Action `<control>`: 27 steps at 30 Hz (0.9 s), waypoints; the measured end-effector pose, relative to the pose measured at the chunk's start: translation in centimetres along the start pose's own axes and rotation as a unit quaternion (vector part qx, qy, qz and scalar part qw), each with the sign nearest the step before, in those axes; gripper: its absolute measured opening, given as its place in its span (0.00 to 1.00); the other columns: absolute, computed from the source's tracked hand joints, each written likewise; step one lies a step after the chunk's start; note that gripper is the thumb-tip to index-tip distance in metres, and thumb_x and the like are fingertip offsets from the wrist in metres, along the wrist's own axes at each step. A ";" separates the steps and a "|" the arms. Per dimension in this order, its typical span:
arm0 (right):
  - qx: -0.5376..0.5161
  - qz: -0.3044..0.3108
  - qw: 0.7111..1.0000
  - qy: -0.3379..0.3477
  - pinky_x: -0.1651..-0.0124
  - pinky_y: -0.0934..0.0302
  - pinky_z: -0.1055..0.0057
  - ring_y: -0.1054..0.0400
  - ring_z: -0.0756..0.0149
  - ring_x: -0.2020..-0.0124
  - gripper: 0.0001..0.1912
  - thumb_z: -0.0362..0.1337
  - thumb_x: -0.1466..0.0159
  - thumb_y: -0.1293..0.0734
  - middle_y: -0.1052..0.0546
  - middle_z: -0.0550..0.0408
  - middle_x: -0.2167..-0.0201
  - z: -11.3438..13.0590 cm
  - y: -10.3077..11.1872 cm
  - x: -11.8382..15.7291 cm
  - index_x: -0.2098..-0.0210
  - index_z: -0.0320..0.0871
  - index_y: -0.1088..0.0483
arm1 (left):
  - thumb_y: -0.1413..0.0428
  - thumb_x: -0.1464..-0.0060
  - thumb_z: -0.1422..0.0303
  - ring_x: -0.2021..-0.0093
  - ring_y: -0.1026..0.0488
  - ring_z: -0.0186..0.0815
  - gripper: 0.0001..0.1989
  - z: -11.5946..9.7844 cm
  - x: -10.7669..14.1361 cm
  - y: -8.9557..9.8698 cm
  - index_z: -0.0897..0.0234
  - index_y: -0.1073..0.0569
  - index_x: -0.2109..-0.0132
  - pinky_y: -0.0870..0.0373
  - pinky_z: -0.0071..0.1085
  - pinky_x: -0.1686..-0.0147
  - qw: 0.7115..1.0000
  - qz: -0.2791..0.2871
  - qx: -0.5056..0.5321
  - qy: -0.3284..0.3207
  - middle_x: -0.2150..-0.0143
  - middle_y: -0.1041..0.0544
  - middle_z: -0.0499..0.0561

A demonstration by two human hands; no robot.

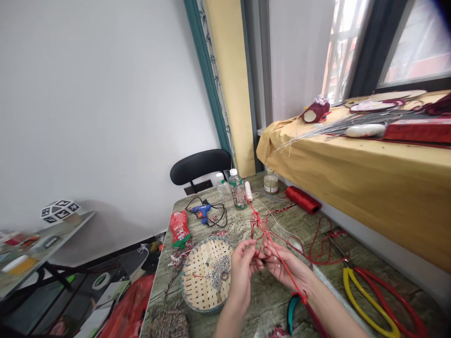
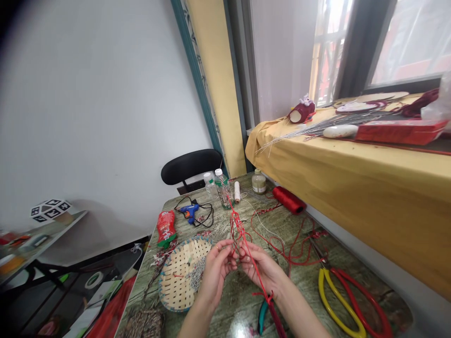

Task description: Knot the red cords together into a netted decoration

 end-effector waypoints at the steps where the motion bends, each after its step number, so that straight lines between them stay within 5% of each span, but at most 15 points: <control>1: 0.000 -0.001 1.000 0.001 0.78 0.47 0.87 0.43 0.83 0.82 0.08 0.26 0.52 0.31 0.32 0.60 0.79 0.0 0.1 0.0 0.71 0.36 0.31 | 0.49 0.52 0.69 0.77 0.34 0.27 0.10 0.0 0.0 0.0 0.69 0.36 0.61 0.38 0.24 0.76 1.000 -0.001 0.000 0.000 0.75 0.31 0.49; 27: -0.100 0.068 0.992 -0.023 0.78 0.46 0.88 0.45 0.83 0.82 0.04 0.25 0.46 0.35 0.35 0.61 0.81 -0.8 -0.5 0.1 0.71 0.36 0.34 | 0.48 0.52 0.68 0.78 0.35 0.26 0.11 0.1 0.2 0.5 0.69 0.35 0.61 0.37 0.24 0.76 1.000 -0.007 0.003 -0.004 0.74 0.31 0.49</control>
Point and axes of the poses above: each hand's wrist, its own x-axis away from the middle knuckle, its own y-axis out of the back of the hand, z = x × y, the point moved 6 cm from there along -x, towards the middle knuckle
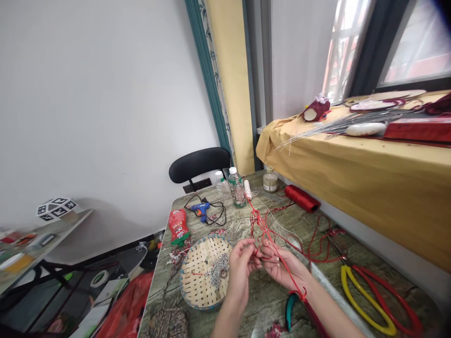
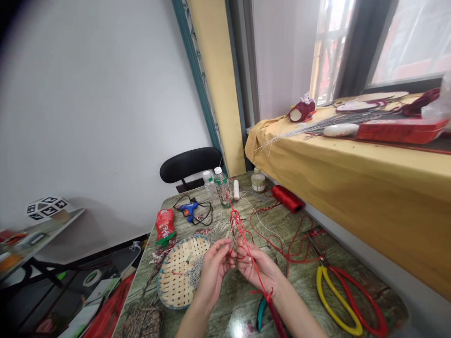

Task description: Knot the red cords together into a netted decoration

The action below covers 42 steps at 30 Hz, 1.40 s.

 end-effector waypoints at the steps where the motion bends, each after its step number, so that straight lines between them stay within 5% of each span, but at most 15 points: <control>1: 0.004 0.000 1.000 -0.002 0.78 0.46 0.87 0.45 0.83 0.82 0.04 0.25 0.46 0.36 0.35 0.61 0.81 0.0 -0.1 0.0 0.71 0.36 0.34 | 0.48 0.52 0.68 0.77 0.35 0.26 0.11 0.0 0.0 0.0 0.69 0.35 0.61 0.37 0.24 0.76 1.000 0.000 0.001 -0.001 0.74 0.31 0.49; 15: 0.112 -0.020 0.993 -0.009 0.78 0.50 0.86 0.48 0.83 0.82 0.04 0.28 0.46 0.35 0.41 0.63 0.81 1.0 0.8 0.0 0.70 0.36 0.34 | 0.46 0.54 0.65 0.76 0.34 0.27 0.13 0.0 0.2 0.2 0.68 0.33 0.62 0.38 0.24 0.75 1.000 0.014 0.020 -0.006 0.74 0.30 0.50; 26: 0.215 -0.062 0.975 -0.001 0.73 0.45 0.81 0.42 0.79 0.79 0.03 0.28 0.46 0.35 0.35 0.61 0.80 2.5 1.3 0.0 0.70 0.38 0.32 | 0.46 0.55 0.65 0.77 0.34 0.28 0.14 0.0 0.1 0.1 0.68 0.33 0.62 0.38 0.24 0.76 1.000 0.017 0.015 -0.007 0.74 0.30 0.50; 42: 0.209 -0.048 0.977 -0.019 0.75 0.46 0.82 0.41 0.79 0.80 0.01 0.28 0.46 0.35 0.34 0.61 0.82 2.2 0.2 -0.3 0.72 0.37 0.31 | 0.45 0.57 0.62 0.77 0.34 0.28 0.15 0.0 -0.1 0.0 0.67 0.33 0.62 0.38 0.25 0.76 1.000 0.005 -0.008 0.000 0.74 0.30 0.49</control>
Point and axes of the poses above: each hand's wrist, its own x-axis away from the middle knuckle, its own y-axis out of the back of the hand, z = x × y, the point moved 6 cm from there along -x, towards the middle knuckle
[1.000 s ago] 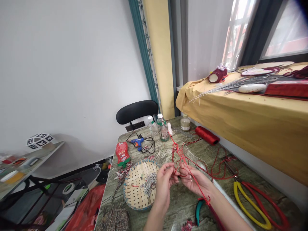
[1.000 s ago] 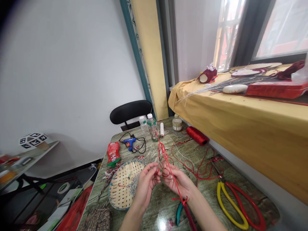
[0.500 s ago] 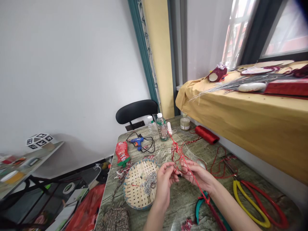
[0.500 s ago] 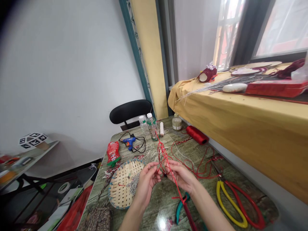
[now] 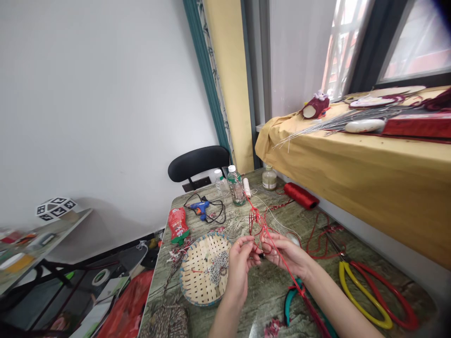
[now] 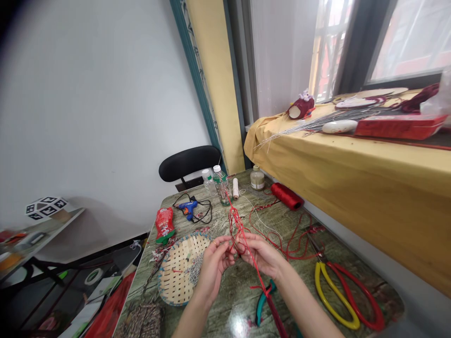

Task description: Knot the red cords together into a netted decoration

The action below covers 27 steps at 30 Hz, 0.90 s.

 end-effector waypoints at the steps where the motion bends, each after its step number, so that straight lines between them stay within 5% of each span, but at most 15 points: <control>1: 0.003 -0.003 1.000 -0.001 0.75 0.46 0.82 0.41 0.79 0.79 0.01 0.29 0.46 0.35 0.34 0.61 0.82 0.0 0.1 0.0 0.72 0.37 0.31 | 0.45 0.57 0.62 0.78 0.34 0.28 0.15 -0.1 -0.1 0.0 0.67 0.33 0.63 0.38 0.24 0.76 1.000 -0.006 -0.008 -0.001 0.75 0.30 0.49; 12: 0.042 -0.034 0.998 0.014 0.75 0.46 0.80 0.43 0.79 0.81 0.03 0.32 0.47 0.34 0.35 0.62 0.82 1.0 0.3 0.5 0.72 0.39 0.31 | 0.46 0.56 0.58 0.85 0.42 0.26 0.15 -2.1 -1.2 -1.8 0.66 0.34 0.66 0.45 0.22 0.83 0.989 -0.018 -0.124 -0.072 0.85 0.38 0.42; 21: 0.151 -0.128 0.976 0.090 0.80 0.53 0.80 0.47 0.80 0.84 0.07 0.36 0.51 0.31 0.35 0.62 0.84 2.2 0.9 0.7 0.76 0.39 0.30 | 0.44 0.58 0.62 0.82 0.43 0.28 0.11 -4.1 -0.9 -4.0 0.62 0.27 0.66 0.48 0.24 0.79 0.933 -0.036 -0.300 -0.195 0.84 0.38 0.43; 27: 0.235 -0.183 0.947 0.119 0.80 0.56 0.80 0.49 0.80 0.83 0.10 0.38 0.52 0.30 0.33 0.62 0.82 3.4 0.5 1.3 0.71 0.40 0.28 | 0.46 0.56 0.65 0.78 0.39 0.29 0.07 -4.0 -0.9 -4.1 0.64 0.28 0.71 0.44 0.24 0.76 0.944 -0.045 -0.255 -0.204 0.80 0.33 0.46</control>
Point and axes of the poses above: each hand's wrist, its own x-axis away from the middle knuckle, its own y-axis out of the back of the hand, z = x × y, the point moved 6 cm from there along -x, towards the middle knuckle
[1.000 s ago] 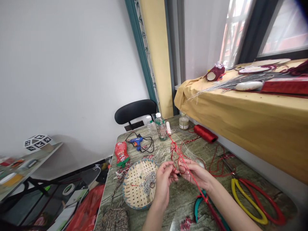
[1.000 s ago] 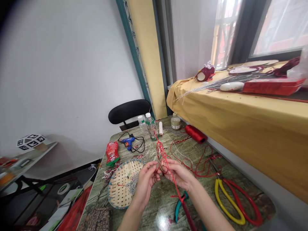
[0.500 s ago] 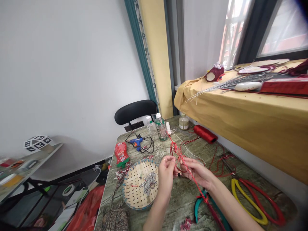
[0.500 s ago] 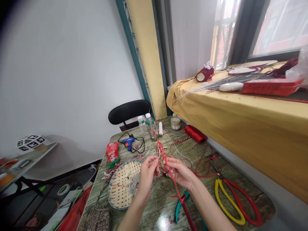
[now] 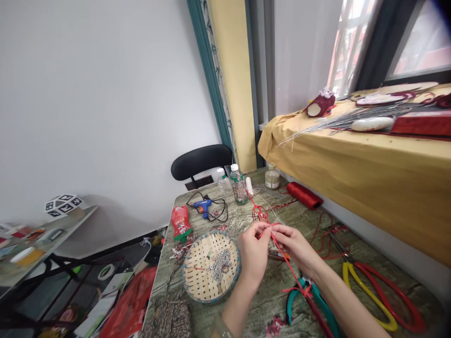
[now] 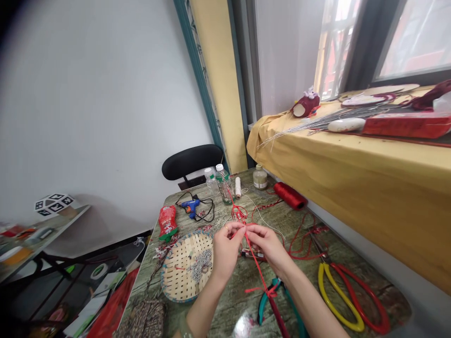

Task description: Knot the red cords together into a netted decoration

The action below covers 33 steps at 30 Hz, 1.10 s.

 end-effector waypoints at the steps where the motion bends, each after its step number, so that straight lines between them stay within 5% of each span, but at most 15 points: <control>1: 0.006 -0.006 1.000 0.001 0.80 0.55 0.79 0.48 0.80 0.83 0.10 0.38 0.52 0.30 0.33 0.62 0.83 0.1 0.1 0.0 0.71 0.40 0.28 | 0.46 0.55 0.65 0.78 0.38 0.29 0.07 0.0 0.2 0.2 0.64 0.29 0.71 0.43 0.24 0.76 1.000 -0.003 0.018 0.004 0.79 0.33 0.47; 14: 0.071 -0.127 0.988 0.059 0.78 0.48 0.79 0.41 0.74 0.76 0.12 0.43 0.49 0.34 0.29 0.55 0.72 1.3 3.5 -0.2 0.69 0.41 0.29 | 0.47 0.56 0.57 0.87 0.48 0.22 0.15 3.3 3.7 8.3 0.66 0.33 0.66 0.52 0.21 0.88 0.974 -0.209 0.056 0.073 0.79 0.32 0.45; 20: 0.166 -0.104 0.977 0.086 0.81 0.50 0.79 0.42 0.75 0.79 0.14 0.45 0.46 0.38 0.28 0.54 0.68 1.9 2.5 -1.2 0.65 0.43 0.30 | 0.47 0.55 0.60 0.85 0.45 0.23 0.14 4.5 4.2 11.4 0.67 0.34 0.66 0.48 0.20 0.86 0.965 -0.255 0.027 0.062 0.76 0.31 0.46; 33: 0.251 -0.003 0.964 0.084 0.82 0.52 0.78 0.43 0.76 0.81 0.20 0.47 0.41 0.45 0.30 0.54 0.72 3.6 -0.3 -1.6 0.62 0.38 0.33 | 0.44 0.58 0.62 0.84 0.44 0.21 0.13 4.7 5.7 14.6 0.66 0.33 0.66 0.47 0.20 0.83 0.949 -0.300 0.078 0.053 0.76 0.32 0.43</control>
Point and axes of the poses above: each hand's wrist, its own x-axis away from the middle knuckle, its own y-axis out of the back of the hand, z = x × y, the point moved 6 cm from there along -x, towards the middle knuckle
